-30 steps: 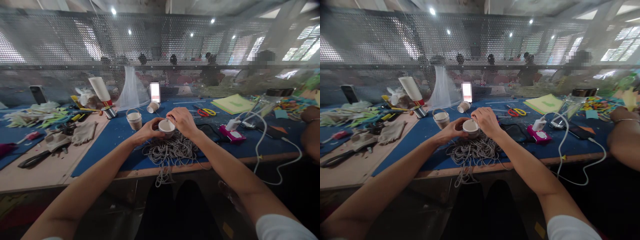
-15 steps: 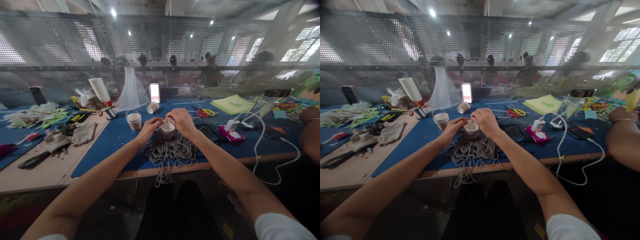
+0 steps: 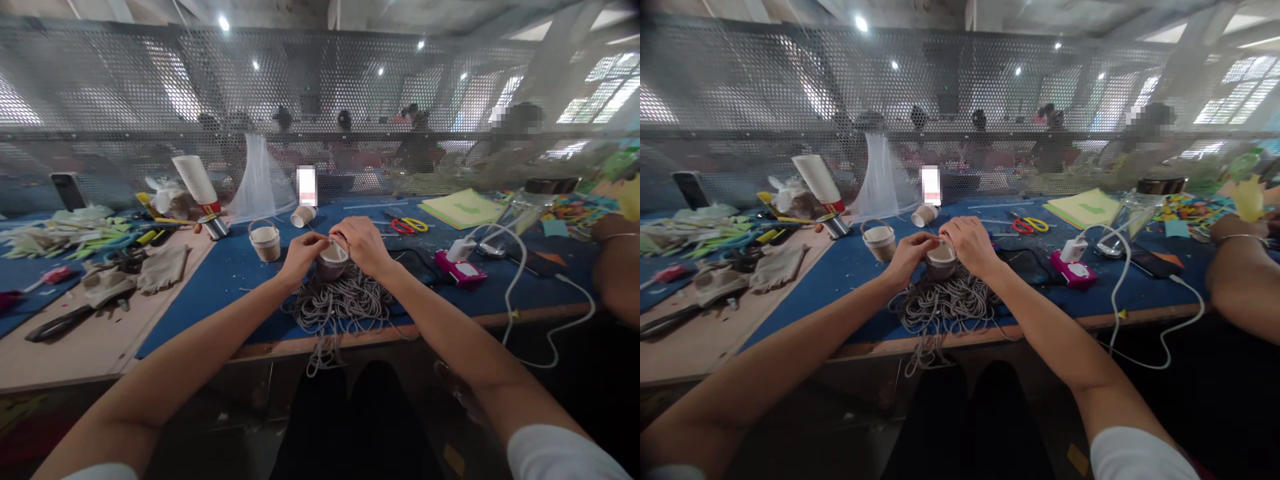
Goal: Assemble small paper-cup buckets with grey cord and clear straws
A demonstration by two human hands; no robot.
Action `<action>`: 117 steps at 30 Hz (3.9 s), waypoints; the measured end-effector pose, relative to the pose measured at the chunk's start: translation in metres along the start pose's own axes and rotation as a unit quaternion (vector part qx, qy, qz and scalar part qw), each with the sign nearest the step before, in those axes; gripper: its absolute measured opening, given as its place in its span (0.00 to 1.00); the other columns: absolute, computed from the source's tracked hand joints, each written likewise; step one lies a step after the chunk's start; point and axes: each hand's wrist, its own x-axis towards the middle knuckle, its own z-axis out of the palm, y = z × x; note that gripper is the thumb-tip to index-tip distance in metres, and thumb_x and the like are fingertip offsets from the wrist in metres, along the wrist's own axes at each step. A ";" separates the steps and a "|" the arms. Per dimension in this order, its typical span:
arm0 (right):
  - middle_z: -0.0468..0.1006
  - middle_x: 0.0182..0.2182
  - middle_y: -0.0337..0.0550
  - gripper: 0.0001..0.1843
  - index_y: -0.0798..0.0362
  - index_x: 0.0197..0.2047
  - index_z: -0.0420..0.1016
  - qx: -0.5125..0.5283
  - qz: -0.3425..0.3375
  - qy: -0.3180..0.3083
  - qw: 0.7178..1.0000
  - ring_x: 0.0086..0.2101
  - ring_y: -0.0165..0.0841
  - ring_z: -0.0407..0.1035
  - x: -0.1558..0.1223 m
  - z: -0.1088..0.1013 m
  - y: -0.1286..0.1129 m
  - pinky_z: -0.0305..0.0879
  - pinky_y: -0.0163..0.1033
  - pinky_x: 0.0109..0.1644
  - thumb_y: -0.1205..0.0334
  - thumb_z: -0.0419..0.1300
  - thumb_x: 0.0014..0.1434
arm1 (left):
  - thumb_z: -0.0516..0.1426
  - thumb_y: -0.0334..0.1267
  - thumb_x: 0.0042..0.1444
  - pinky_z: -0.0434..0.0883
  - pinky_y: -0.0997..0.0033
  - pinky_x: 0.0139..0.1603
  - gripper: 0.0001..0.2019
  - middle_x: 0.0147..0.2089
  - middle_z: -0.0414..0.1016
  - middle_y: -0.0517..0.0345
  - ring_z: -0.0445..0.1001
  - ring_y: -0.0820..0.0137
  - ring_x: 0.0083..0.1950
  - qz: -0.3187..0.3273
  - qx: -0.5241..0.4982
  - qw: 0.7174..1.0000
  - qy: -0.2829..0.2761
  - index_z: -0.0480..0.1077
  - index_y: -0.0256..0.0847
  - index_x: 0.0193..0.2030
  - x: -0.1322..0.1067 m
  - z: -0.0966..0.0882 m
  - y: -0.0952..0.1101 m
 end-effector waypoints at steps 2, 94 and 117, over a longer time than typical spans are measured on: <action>0.79 0.38 0.45 0.11 0.52 0.42 0.74 -0.001 -0.001 0.001 1.000 0.40 0.37 0.69 0.000 0.000 0.000 0.58 0.43 0.50 0.58 0.52 0.70 | 0.63 0.39 0.46 0.60 0.74 0.29 0.09 0.28 0.74 0.60 0.66 0.73 0.28 -0.001 -0.009 1.000 -0.001 0.77 0.36 0.32 0.000 0.001 -0.001; 0.80 0.39 0.44 0.10 0.51 0.45 0.75 0.046 0.028 0.000 0.999 0.42 0.36 0.71 0.002 -0.006 -0.009 0.60 0.43 0.51 0.63 0.53 0.69 | 0.62 0.34 0.44 0.63 0.73 0.32 0.04 0.27 0.74 0.59 0.68 0.72 0.30 0.054 0.054 0.997 0.009 0.75 0.36 0.28 0.004 0.003 0.008; 0.80 0.38 0.46 0.11 0.53 0.45 0.75 0.033 0.008 -0.005 0.999 0.41 0.37 0.71 0.001 -0.006 -0.007 0.59 0.44 0.52 0.63 0.51 0.70 | 0.58 0.35 0.45 0.58 0.74 0.28 0.14 0.25 0.73 0.59 0.62 0.74 0.25 0.012 0.070 0.997 0.018 0.81 0.33 0.37 -0.005 0.000 0.011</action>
